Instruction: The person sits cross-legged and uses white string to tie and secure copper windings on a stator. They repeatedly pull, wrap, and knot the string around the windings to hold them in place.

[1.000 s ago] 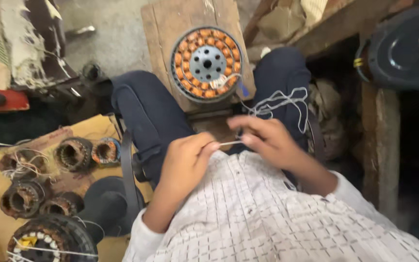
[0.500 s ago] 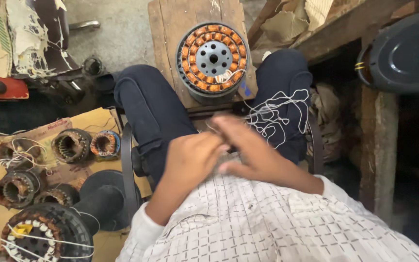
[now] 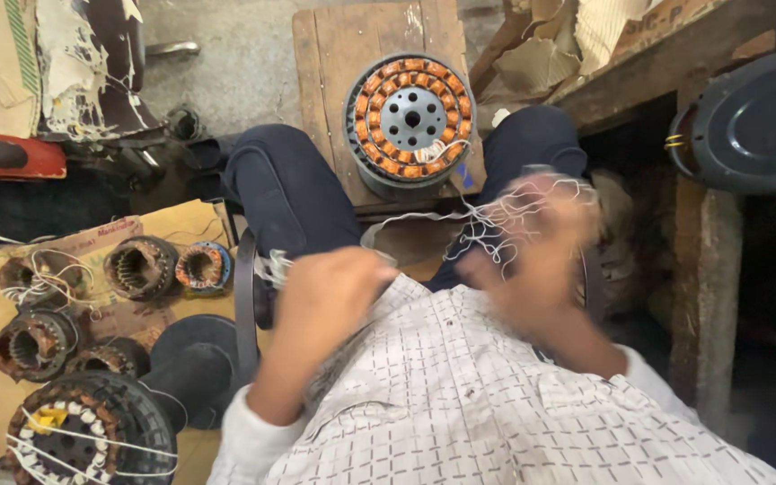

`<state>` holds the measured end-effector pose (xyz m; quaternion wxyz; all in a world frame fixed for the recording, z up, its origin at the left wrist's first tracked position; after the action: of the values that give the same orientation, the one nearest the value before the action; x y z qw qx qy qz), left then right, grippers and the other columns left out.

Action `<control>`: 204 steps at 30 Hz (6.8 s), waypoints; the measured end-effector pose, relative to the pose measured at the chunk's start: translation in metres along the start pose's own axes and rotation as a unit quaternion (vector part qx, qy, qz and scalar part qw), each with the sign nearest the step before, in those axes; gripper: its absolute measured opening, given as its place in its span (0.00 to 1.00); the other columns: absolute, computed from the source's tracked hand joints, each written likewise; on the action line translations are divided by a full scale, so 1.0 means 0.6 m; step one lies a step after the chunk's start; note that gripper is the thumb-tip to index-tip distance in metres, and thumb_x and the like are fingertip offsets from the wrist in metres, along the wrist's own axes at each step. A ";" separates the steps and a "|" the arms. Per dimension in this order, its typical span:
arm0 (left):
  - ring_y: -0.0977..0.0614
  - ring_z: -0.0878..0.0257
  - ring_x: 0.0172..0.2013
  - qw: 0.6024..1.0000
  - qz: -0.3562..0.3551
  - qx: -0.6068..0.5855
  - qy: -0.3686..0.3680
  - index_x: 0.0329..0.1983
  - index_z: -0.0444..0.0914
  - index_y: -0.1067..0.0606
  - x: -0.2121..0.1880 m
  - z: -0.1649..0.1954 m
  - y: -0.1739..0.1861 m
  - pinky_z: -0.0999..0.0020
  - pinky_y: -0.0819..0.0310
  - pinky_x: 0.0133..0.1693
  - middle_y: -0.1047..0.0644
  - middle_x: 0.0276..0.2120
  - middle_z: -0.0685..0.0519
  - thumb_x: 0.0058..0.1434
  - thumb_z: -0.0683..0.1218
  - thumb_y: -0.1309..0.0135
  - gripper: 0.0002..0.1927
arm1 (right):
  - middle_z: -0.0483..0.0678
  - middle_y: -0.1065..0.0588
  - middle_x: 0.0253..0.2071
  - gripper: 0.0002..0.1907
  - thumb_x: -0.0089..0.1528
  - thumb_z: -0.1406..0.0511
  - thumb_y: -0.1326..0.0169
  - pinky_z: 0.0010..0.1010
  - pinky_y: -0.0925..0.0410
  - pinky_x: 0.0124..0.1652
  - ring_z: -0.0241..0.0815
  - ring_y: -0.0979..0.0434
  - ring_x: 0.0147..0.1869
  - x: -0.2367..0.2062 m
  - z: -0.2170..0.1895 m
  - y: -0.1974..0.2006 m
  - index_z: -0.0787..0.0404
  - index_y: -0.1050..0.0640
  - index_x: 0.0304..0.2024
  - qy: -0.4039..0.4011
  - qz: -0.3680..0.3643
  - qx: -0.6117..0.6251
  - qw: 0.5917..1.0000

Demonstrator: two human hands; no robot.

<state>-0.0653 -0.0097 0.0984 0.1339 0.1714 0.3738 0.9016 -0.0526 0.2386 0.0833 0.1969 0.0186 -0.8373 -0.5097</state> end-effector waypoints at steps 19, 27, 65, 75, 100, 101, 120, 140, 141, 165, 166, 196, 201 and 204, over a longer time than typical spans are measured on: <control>0.20 0.49 0.26 0.996 0.010 -0.027 0.090 0.32 0.39 0.20 0.005 -0.038 0.015 0.58 0.29 0.28 0.22 0.26 0.49 0.63 0.47 0.40 0.08 | 0.49 0.24 0.29 0.01 0.70 0.73 0.36 0.23 0.38 0.33 0.34 0.27 0.31 0.007 0.163 0.056 0.68 0.15 0.43 -0.155 0.195 0.128 0.960; 0.19 0.50 0.28 0.986 0.078 0.062 0.133 0.34 0.38 0.20 -0.029 -0.092 0.065 0.59 0.29 0.30 0.20 0.31 0.49 0.65 0.48 0.41 0.08 | 0.52 0.26 0.32 0.05 0.62 0.75 0.43 0.32 0.38 0.33 0.45 0.27 0.32 -0.035 0.253 0.099 0.70 0.18 0.39 -0.162 0.249 -0.123 0.947; 0.18 0.67 0.30 0.901 0.082 -0.400 0.146 0.43 0.33 0.28 0.053 0.002 -0.086 0.71 0.23 0.34 0.20 0.30 0.51 0.69 0.37 0.48 0.02 | 0.55 0.25 0.56 0.10 0.63 0.72 0.36 0.32 0.26 0.47 0.45 0.19 0.48 0.142 -0.029 0.009 0.64 0.22 0.46 0.161 -0.037 0.204 0.965; 0.20 0.52 0.40 0.976 0.215 -0.025 -0.024 0.52 0.37 0.25 0.084 0.024 -0.036 0.57 0.26 0.41 0.23 0.38 0.50 0.66 0.41 0.43 0.12 | 0.47 0.23 0.29 0.04 0.62 0.72 0.34 0.26 0.39 0.29 0.37 0.29 0.27 0.203 -0.008 0.024 0.64 0.17 0.39 0.064 -0.113 0.211 0.969; 0.25 0.49 0.48 0.962 0.267 -0.044 -0.033 0.52 0.32 0.24 0.083 -0.005 -0.007 0.55 0.36 0.49 0.25 0.47 0.46 0.65 0.47 0.43 0.17 | 0.48 0.31 0.32 0.09 0.67 0.79 0.34 0.30 0.39 0.32 0.42 0.29 0.35 0.244 -0.018 0.034 0.60 0.14 0.40 0.219 0.097 0.123 0.963; 0.24 0.50 0.45 0.969 0.239 -0.057 -0.027 0.48 0.34 0.23 0.094 0.004 -0.010 0.55 0.35 0.47 0.24 0.43 0.48 0.66 0.46 0.43 0.12 | 0.47 0.32 0.31 0.09 0.66 0.79 0.33 0.30 0.40 0.32 0.42 0.30 0.35 0.241 -0.029 0.038 0.60 0.14 0.39 0.224 0.110 0.127 0.960; 0.24 0.52 0.26 0.974 0.205 0.022 -0.089 0.25 0.38 0.29 0.079 -0.002 -0.034 0.56 0.36 0.29 0.30 0.23 0.50 0.66 0.47 0.41 0.15 | 0.48 0.31 0.22 0.08 0.60 0.75 0.31 0.35 0.40 0.25 0.45 0.31 0.22 0.119 -0.045 -0.014 0.65 0.19 0.37 0.226 0.091 0.172 0.955; 0.27 0.52 0.39 0.950 0.287 0.032 -0.118 0.41 0.38 0.24 0.070 -0.054 -0.015 0.57 0.33 0.41 0.29 0.37 0.51 0.61 0.49 0.33 0.14 | 0.48 0.24 0.29 0.03 0.65 0.78 0.36 0.21 0.37 0.30 0.33 0.26 0.30 0.214 -0.015 -0.028 0.72 0.18 0.40 0.128 0.011 0.231 0.964; 0.27 0.52 0.40 0.953 0.280 0.028 -0.112 0.41 0.38 0.24 0.071 -0.055 -0.016 0.57 0.33 0.42 0.29 0.37 0.52 0.61 0.48 0.32 0.13 | 0.47 0.23 0.29 0.02 0.66 0.77 0.36 0.20 0.35 0.32 0.31 0.25 0.31 0.211 -0.011 -0.034 0.72 0.18 0.39 0.114 -0.012 0.248 0.962; 0.28 0.57 0.40 0.963 0.244 0.030 -0.112 0.46 0.42 0.19 0.076 -0.035 -0.007 0.61 0.32 0.42 0.28 0.37 0.57 0.64 0.42 0.34 0.09 | 0.42 0.23 0.39 0.10 0.57 0.69 0.39 0.30 0.30 0.41 0.40 0.22 0.42 0.251 -0.061 0.014 0.59 0.17 0.41 0.401 -0.080 -0.034 0.912; 0.28 0.58 0.40 0.963 0.244 0.028 -0.112 0.46 0.42 0.19 0.076 -0.035 -0.008 0.61 0.33 0.42 0.28 0.37 0.57 0.64 0.42 0.34 0.09 | 0.42 0.23 0.41 0.10 0.57 0.70 0.40 0.30 0.30 0.43 0.39 0.22 0.43 0.251 -0.062 0.014 0.59 0.17 0.42 0.401 -0.077 -0.033 0.912; 0.26 0.57 0.45 0.965 0.251 0.006 -0.071 0.47 0.41 0.21 0.092 -0.015 0.016 0.60 0.30 0.45 0.27 0.43 0.55 0.65 0.42 0.35 0.09 | 0.46 0.27 0.36 0.08 0.65 0.74 0.42 0.37 0.36 0.41 0.47 0.27 0.40 0.224 -0.070 0.033 0.60 0.23 0.45 0.239 0.063 -0.054 0.967; 0.24 0.60 0.46 0.932 0.272 0.115 -0.212 0.48 0.37 0.21 0.112 -0.011 0.033 0.63 0.29 0.45 0.27 0.44 0.56 0.61 0.41 0.37 0.12 | 0.46 0.26 0.32 0.06 0.64 0.74 0.42 0.33 0.36 0.38 0.44 0.25 0.36 0.221 -0.061 0.029 0.62 0.23 0.42 0.233 0.025 0.002 0.972; 0.24 0.60 0.47 0.912 0.270 0.144 -0.272 0.48 0.36 0.22 0.114 -0.022 0.032 0.64 0.28 0.45 0.27 0.46 0.56 0.61 0.41 0.39 0.12 | 0.46 0.25 0.33 0.03 0.66 0.76 0.42 0.28 0.34 0.37 0.38 0.24 0.35 0.220 -0.046 0.031 0.66 0.23 0.41 0.180 -0.013 0.104 0.978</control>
<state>-0.1348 -0.0056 0.1178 -0.0446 0.5217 0.3885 0.7582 -0.1616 0.1933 0.1514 0.3346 0.1409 -0.8365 -0.4104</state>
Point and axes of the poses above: each hand's wrist, its own x-axis towards the middle knuckle, its own y-axis out of the back of the hand, z = x × y, the point moved 4 cm from there along x, towards the middle knuckle
